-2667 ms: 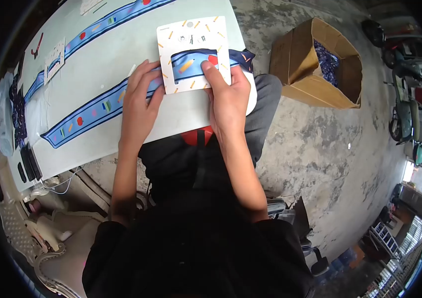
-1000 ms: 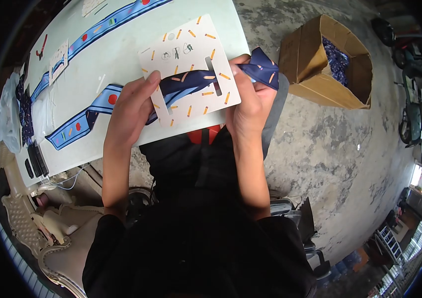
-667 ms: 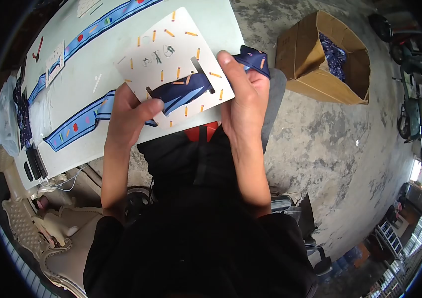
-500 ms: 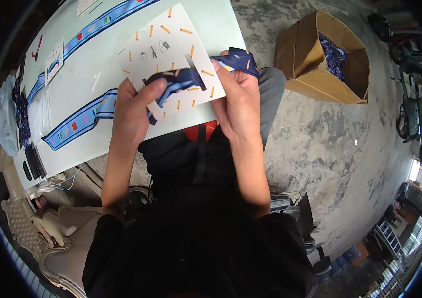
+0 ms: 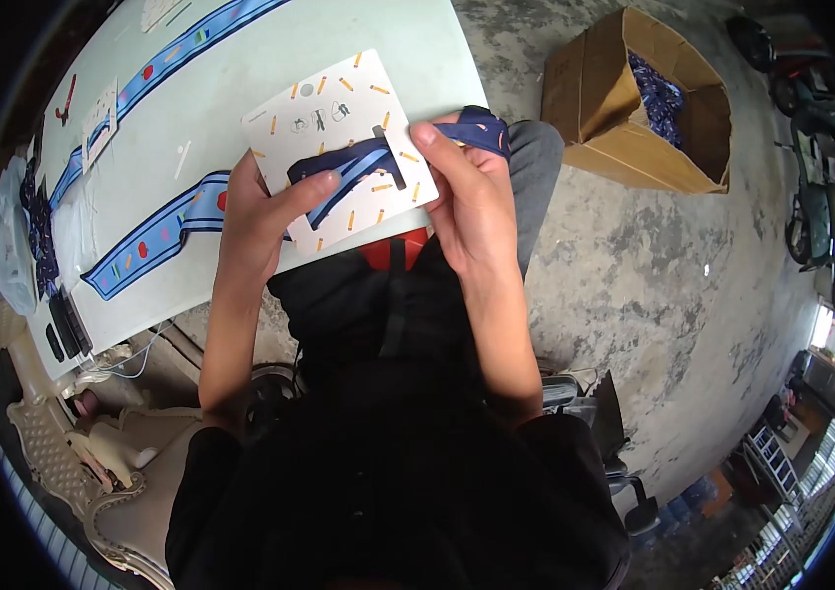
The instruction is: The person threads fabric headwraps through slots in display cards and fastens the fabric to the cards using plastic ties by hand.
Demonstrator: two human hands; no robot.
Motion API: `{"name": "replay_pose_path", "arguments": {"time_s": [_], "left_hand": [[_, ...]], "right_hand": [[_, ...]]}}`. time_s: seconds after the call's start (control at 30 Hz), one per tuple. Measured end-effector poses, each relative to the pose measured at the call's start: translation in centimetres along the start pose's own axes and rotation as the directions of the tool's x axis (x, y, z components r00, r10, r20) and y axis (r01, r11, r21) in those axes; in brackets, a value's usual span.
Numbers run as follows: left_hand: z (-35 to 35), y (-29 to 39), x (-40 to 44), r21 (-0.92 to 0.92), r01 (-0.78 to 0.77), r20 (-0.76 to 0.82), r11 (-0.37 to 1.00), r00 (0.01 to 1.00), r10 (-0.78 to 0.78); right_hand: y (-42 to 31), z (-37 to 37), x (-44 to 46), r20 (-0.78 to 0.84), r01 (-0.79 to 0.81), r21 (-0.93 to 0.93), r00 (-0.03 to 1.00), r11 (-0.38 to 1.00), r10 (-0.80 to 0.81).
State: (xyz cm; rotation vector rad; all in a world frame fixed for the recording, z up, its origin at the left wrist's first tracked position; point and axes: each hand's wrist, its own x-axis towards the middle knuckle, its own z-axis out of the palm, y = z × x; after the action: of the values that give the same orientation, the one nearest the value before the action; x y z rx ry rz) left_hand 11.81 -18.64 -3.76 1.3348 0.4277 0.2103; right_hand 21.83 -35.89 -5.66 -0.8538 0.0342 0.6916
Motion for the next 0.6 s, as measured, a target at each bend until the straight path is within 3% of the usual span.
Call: {"name": "replay_pose_path", "arguments": {"time_s": [0.1,0.2,0.3,0.5,0.6], "left_hand": [[-0.1,-0.8,0.1,-0.246,0.056,-0.088,0.968,0.993,-0.080],[-0.3,-1.1,0.4,-0.256,0.030,-0.180,0.966,0.981,-0.078],[-0.7,-1.5,0.4,-0.181,0.043,-0.197,0.982,0.977,-0.079],[-0.2,-0.9,0.7,-0.216,0.005,-0.313,0.976,0.947,-0.075],[-0.7,-1.7,1.0,-0.180,0.033,-0.308,0.983,0.947,-0.089]], "right_hand": [[0.6,-2.5,0.9,0.135,-0.024,-0.043,0.990,0.999,0.029],[-0.1,-0.3,0.1,0.010,-0.026,-0.044,1.000,0.999,0.026],[0.0,-1.4,0.0,0.054,-0.022,-0.123,0.998,0.992,0.028],[-0.6,-0.3,-0.2,-0.092,0.055,0.003,0.994,0.998,-0.055],[-0.6,0.4,-0.5,-0.024,-0.095,-0.031,0.995,0.995,0.094]]}}
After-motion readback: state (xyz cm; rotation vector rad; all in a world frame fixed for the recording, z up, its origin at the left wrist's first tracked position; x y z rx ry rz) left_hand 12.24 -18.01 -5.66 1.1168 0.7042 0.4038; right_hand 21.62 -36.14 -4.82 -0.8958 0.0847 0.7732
